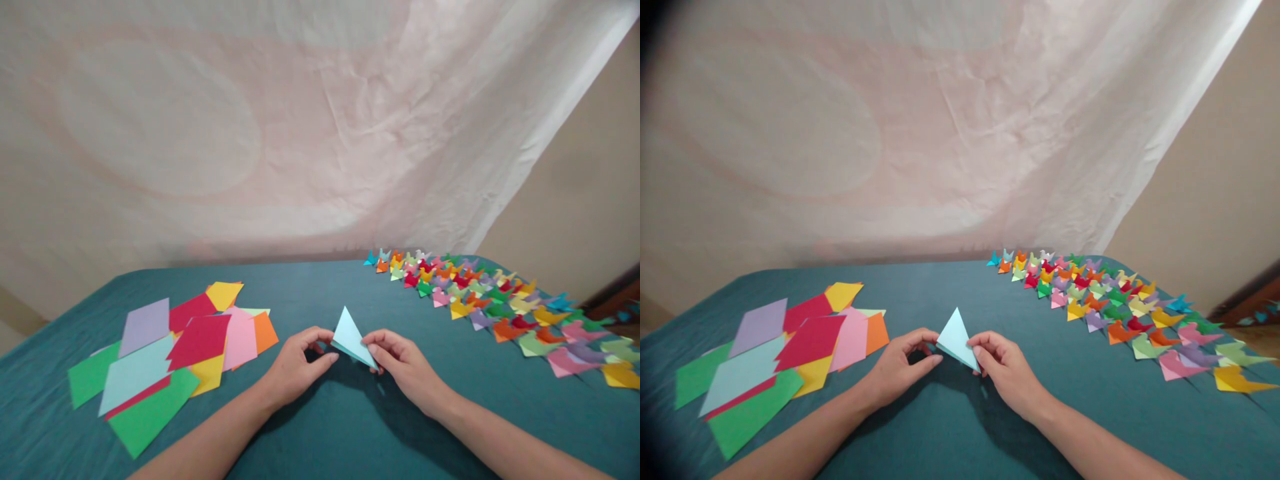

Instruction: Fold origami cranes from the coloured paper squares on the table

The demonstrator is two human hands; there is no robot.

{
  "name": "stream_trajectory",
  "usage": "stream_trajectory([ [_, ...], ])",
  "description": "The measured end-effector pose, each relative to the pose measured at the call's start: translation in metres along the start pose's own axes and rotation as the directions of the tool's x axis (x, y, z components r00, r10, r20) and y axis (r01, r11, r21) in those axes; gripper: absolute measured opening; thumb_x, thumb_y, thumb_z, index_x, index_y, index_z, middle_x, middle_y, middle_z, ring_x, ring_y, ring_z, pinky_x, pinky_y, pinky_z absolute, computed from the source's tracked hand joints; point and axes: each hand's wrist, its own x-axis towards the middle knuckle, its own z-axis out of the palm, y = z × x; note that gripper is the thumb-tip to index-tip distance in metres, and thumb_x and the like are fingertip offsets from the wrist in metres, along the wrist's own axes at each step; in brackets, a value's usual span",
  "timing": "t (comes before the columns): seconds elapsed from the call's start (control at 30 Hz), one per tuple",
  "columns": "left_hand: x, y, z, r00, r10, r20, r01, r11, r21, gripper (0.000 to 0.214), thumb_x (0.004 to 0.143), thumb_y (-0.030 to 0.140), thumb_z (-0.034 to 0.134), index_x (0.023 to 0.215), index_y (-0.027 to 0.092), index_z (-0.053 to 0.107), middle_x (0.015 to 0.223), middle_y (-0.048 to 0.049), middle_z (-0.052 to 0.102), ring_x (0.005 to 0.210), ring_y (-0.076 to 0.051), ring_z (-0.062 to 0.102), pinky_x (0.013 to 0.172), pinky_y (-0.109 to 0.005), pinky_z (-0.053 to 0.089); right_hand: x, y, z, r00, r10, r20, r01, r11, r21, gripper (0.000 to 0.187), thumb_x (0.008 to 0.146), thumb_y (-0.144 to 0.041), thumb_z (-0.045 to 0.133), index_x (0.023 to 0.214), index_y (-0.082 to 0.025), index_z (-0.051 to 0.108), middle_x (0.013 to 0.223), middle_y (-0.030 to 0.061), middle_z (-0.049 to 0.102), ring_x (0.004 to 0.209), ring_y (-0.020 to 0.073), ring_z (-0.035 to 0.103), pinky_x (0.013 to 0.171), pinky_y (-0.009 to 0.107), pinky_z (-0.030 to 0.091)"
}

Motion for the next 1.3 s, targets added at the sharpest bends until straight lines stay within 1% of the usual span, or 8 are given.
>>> stream_trajectory([
  [0.2, 0.000, -0.005, 0.000, 0.995, 0.102, 0.007, -0.102, 0.995, 0.012, 0.026, 0.074, 0.016, 0.060, 0.100, 0.019, 0.063, 0.097, -0.0038, 0.062, 0.080, -0.014, 0.056, 0.073, -0.026, 0.045, -0.003, -0.002, 0.001, 0.994, -0.058, 0.094, 0.065, 0.996, -0.064, 0.028, 0.085, -0.043, 0.051, 0.093, -0.017, 0.058, 0.070, -0.0013, 0.056, 0.062, 0.0118, 0.052, 0.060, 0.024, 0.042],
  [0.37, 0.000, -0.007, 0.001, 0.990, 0.142, 0.011, -0.143, 0.989, 0.035, 0.018, 0.078, 0.015, 0.057, 0.094, 0.018, 0.065, 0.089, -0.0041, 0.063, 0.081, -0.015, 0.056, 0.076, -0.027, 0.044, -0.007, -0.005, 0.003, 0.979, -0.093, 0.179, 0.120, 0.982, -0.148, 0.021, 0.087, -0.035, 0.048, 0.095, -0.018, 0.057, 0.074, 0.0007, 0.060, 0.068, 0.0139, 0.056, 0.066, 0.026, 0.043],
  [0.6, -0.002, -0.005, 0.003, 0.971, 0.238, -0.014, -0.234, 0.964, 0.129, 0.018, 0.081, 0.015, 0.054, 0.094, 0.019, 0.066, 0.090, -0.0052, 0.061, 0.084, -0.016, 0.057, 0.077, -0.027, 0.045, -0.011, -0.005, 0.004, 0.956, -0.279, 0.087, 0.292, 0.901, -0.321, 0.021, 0.087, -0.026, 0.049, 0.106, -0.019, 0.051, 0.080, 0.0024, 0.057, 0.070, 0.0145, 0.055, 0.065, 0.027, 0.045],
  [0.73, -0.005, -0.008, 0.005, 0.958, 0.286, -0.007, -0.278, 0.938, 0.205, 0.021, 0.082, 0.014, 0.052, 0.098, 0.020, 0.064, 0.093, -0.0058, 0.060, 0.087, -0.016, 0.056, 0.079, -0.027, 0.044, -0.017, -0.005, 0.004, 0.833, -0.536, 0.137, 0.528, 0.695, -0.488, 0.034, 0.083, -0.017, 0.051, 0.116, -0.021, 0.047, 0.106, 0.0098, 0.056, 0.079, 0.0156, 0.057, 0.072, 0.029, 0.047],
  [0.83, -0.006, -0.010, 0.006, 0.949, 0.316, 0.007, -0.308, 0.922, 0.236, 0.022, 0.083, 0.014, 0.052, 0.100, 0.021, 0.063, 0.093, -0.0059, 0.060, 0.088, -0.016, 0.056, 0.080, -0.028, 0.044, -0.022, -0.009, 0.005, 0.676, -0.637, 0.370, 0.697, 0.392, -0.600, 0.043, 0.083, -0.009, 0.047, 0.124, -0.023, 0.044, 0.122, 0.0105, 0.055, 0.092, 0.0185, 0.057, 0.080, 0.033, 0.045],
  [0.93, -0.007, -0.011, 0.005, 0.941, 0.338, 0.016, -0.330, 0.908, 0.260, 0.022, 0.083, 0.013, 0.051, 0.101, 0.021, 0.063, 0.094, -0.0062, 0.060, 0.088, -0.016, 0.056, 0.079, -0.028, 0.044, -0.024, -0.015, 0.007, 0.552, -0.566, 0.613, 0.789, 0.115, -0.604, 0.042, 0.086, -0.008, 0.042, 0.125, -0.022, 0.046, 0.122, 0.0075, 0.058, 0.082, 0.0176, 0.059, 0.072, 0.032, 0.044],
  [1.1, -0.007, -0.011, 0.005, 0.932, 0.361, 0.037, -0.355, 0.886, 0.298, 0.022, 0.083, 0.012, 0.052, 0.100, 0.020, 0.064, 0.093, -0.0062, 0.061, 0.087, -0.016, 0.055, 0.079, -0.028, 0.044, -0.024, -0.024, 0.008, 0.541, -0.431, 0.722, 0.772, -0.085, -0.629, 0.035, 0.091, -0.016, 0.038, 0.123, -0.017, 0.051, 0.127, 0.0097, 0.055, 0.075, 0.0179, 0.057, 0.066, 0.033, 0.042],
  [1.3, -0.007, -0.011, 0.005, 0.919, 0.393, 0.020, -0.381, 0.877, 0.294, 0.025, 0.084, 0.012, 0.051, 0.103, 0.022, 0.063, 0.093, -0.0050, 0.060, 0.087, -0.016, 0.056, 0.078, -0.028, 0.044, -0.021, -0.021, -0.001, 0.502, -0.564, 0.656, 0.731, -0.129, -0.670, 0.033, 0.093, -0.013, 0.032, 0.112, -0.009, 0.057, 0.112, 0.0143, 0.063, 0.082, 0.0211, 0.057, 0.073, 0.039, 0.043],
])
